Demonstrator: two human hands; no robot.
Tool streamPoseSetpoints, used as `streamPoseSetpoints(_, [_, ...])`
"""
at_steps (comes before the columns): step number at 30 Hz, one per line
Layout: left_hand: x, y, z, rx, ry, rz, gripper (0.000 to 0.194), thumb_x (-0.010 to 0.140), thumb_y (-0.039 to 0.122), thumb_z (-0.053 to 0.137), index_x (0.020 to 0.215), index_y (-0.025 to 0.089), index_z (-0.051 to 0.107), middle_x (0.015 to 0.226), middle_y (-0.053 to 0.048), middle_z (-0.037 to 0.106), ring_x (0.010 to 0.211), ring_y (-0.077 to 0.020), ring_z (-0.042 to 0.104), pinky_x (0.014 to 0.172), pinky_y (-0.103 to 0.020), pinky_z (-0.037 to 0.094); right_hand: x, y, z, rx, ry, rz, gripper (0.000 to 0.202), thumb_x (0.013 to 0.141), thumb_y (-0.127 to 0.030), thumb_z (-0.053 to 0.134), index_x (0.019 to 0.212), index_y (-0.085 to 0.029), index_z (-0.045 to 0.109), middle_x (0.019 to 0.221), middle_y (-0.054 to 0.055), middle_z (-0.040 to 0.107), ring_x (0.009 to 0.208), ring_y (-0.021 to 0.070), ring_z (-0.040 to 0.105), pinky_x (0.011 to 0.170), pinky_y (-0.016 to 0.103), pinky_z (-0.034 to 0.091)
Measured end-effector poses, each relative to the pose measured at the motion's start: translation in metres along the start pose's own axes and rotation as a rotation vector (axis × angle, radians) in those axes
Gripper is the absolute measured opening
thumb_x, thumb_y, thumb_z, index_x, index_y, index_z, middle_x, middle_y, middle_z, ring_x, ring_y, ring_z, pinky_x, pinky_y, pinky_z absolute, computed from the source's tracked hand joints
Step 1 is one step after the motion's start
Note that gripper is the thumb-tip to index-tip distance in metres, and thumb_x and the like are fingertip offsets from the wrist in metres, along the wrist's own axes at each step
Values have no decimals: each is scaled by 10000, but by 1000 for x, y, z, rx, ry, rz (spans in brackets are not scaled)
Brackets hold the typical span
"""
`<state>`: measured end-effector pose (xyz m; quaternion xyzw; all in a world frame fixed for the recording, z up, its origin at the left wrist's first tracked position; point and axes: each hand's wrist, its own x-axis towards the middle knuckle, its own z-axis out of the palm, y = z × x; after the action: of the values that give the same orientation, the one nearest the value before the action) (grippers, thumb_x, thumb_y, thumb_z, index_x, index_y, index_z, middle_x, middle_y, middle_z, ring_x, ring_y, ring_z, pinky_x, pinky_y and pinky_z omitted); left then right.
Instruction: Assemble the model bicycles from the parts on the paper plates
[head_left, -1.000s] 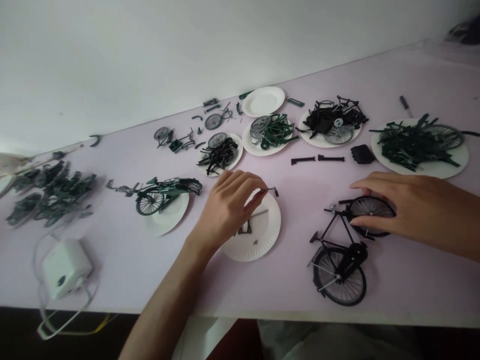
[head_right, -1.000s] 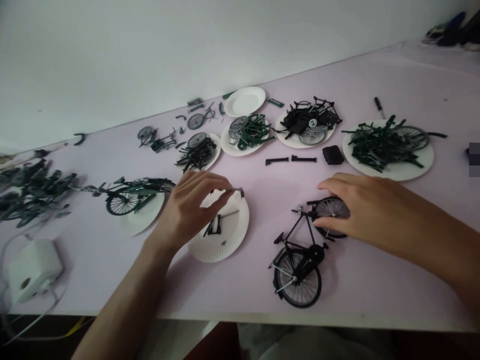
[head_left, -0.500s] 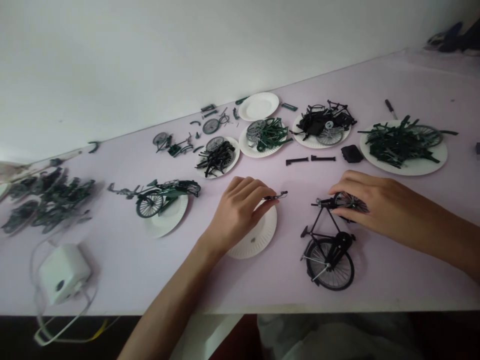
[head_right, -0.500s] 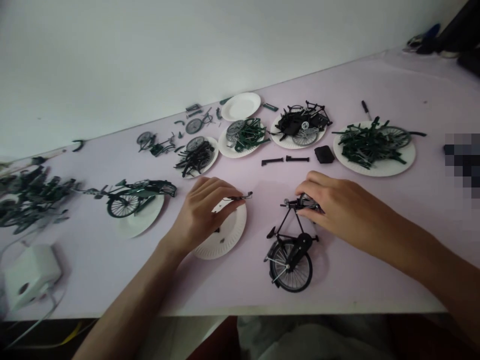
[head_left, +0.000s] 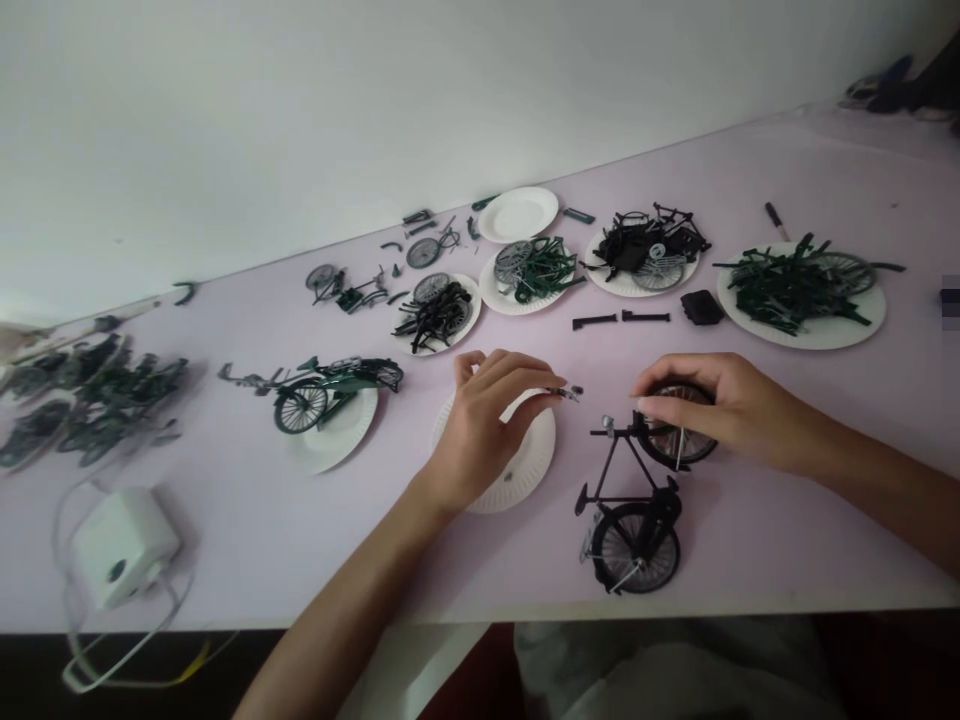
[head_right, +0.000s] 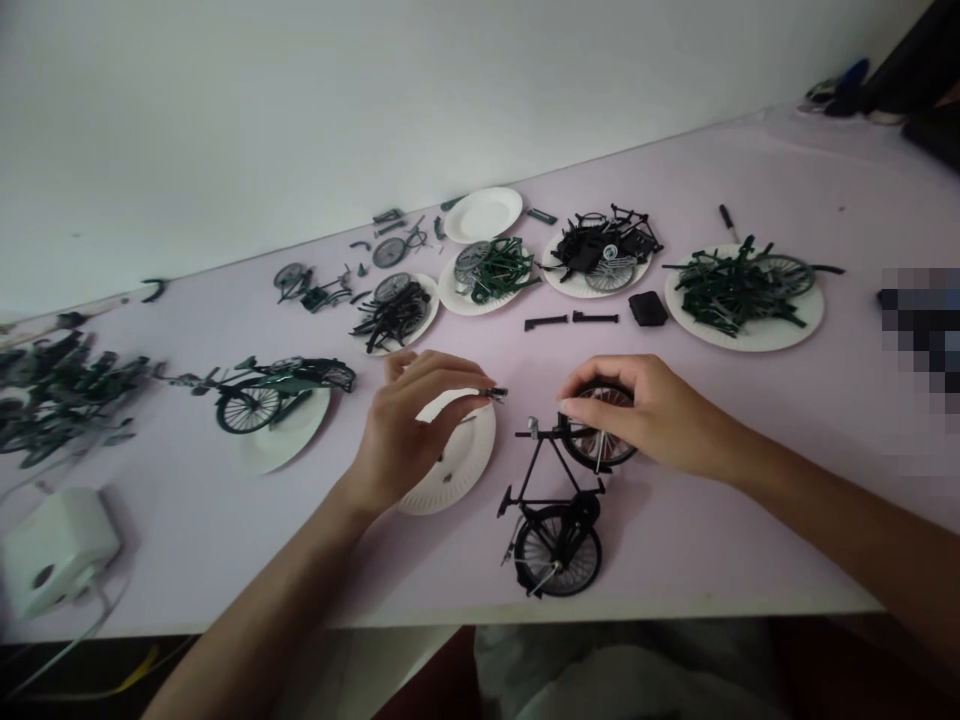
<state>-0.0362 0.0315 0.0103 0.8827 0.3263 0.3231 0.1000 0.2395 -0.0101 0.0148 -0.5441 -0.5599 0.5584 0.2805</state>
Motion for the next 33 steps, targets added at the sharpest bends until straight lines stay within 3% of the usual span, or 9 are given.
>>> streamPoseSetpoints(3, [-2, 0, 3, -117, -28, -66, 51, 1000, 221, 690, 1039, 252, 679, 1005, 6, 795, 875, -178, 730, 870, -410, 395, 4, 2, -1, 109, -77, 78, 442, 814, -598, 802, 1036, -221, 745, 797, 15, 716, 660, 159, 681, 625, 281, 572])
streamPoseSetpoints(6, [-4, 1, 7, -196, -23, -102, 73, 992, 223, 700, 1056, 250, 676, 1010, 6, 807, 864, -174, 740, 892, -412, 440, 3, 1, 0, 116, -199, 117, 490, 755, -546, 870, 1107, -234, 732, 873, 16, 733, 730, 164, 695, 668, 279, 581])
streamPoseSetpoints(10, [-6, 3, 11, -281, -29, -126, 135, 977, 226, 717, 1106, 238, 678, 1099, -44, 808, 998, -206, 752, 950, -435, 518, -2, -2, 5, 45, -256, 86, 374, 781, -463, 858, 1052, -244, 723, 827, -9, 713, 699, 153, 667, 612, 257, 551])
streamPoseSetpoints(14, [-6, 3, 13, -360, -73, -121, 120, 956, 190, 738, 1054, 235, 685, 1031, -37, 803, 1039, -224, 756, 989, -457, 523, -1, 0, 7, 54, -199, 44, 298, 839, -431, 806, 1054, -243, 723, 836, -2, 727, 701, 153, 684, 628, 261, 568])
streamPoseSetpoints(17, [-5, 2, 11, -417, -89, -123, 148, 935, 180, 757, 1050, 231, 678, 1010, -45, 778, 954, -208, 743, 908, -420, 557, 3, 3, 6, 67, -146, 15, 322, 825, -442, 819, 1044, -226, 725, 877, 21, 749, 723, 168, 706, 643, 279, 589])
streamPoseSetpoints(20, [-5, 0, 8, -421, -119, -109, 220, 930, 131, 742, 1110, 228, 662, 1028, -55, 746, 931, -192, 713, 815, -359, 570, 6, 3, 4, 98, -173, 17, 335, 819, -421, 830, 1059, -217, 718, 876, 18, 752, 730, 164, 707, 650, 277, 587])
streamPoseSetpoints(23, [-5, -1, 6, -383, -152, -61, 226, 940, 118, 727, 1121, 232, 657, 1027, -40, 744, 940, -180, 701, 844, -352, 549, 7, 3, 3, 110, -181, 21, 336, 830, -397, 827, 1089, -220, 705, 923, 12, 749, 766, 148, 704, 681, 261, 576])
streamPoseSetpoints(27, [-3, -1, 8, -360, -160, -8, 203, 949, 140, 727, 1112, 241, 661, 1015, -19, 758, 934, -173, 699, 896, -369, 526, 7, 6, 3, 114, -136, 6, 451, 812, -420, 849, 1182, -227, 678, 1007, 31, 749, 874, 172, 717, 768, 285, 584])
streamPoseSetpoints(33, [-4, 0, 9, -417, -146, -83, 195, 960, 103, 690, 1111, 226, 678, 1047, -37, 749, 967, -166, 699, 886, -334, 553, 7, 7, 4, 211, -123, 70, 604, 781, -410, 882, 1289, -239, 603, 1027, 35, 764, 830, 166, 711, 744, 291, 587])
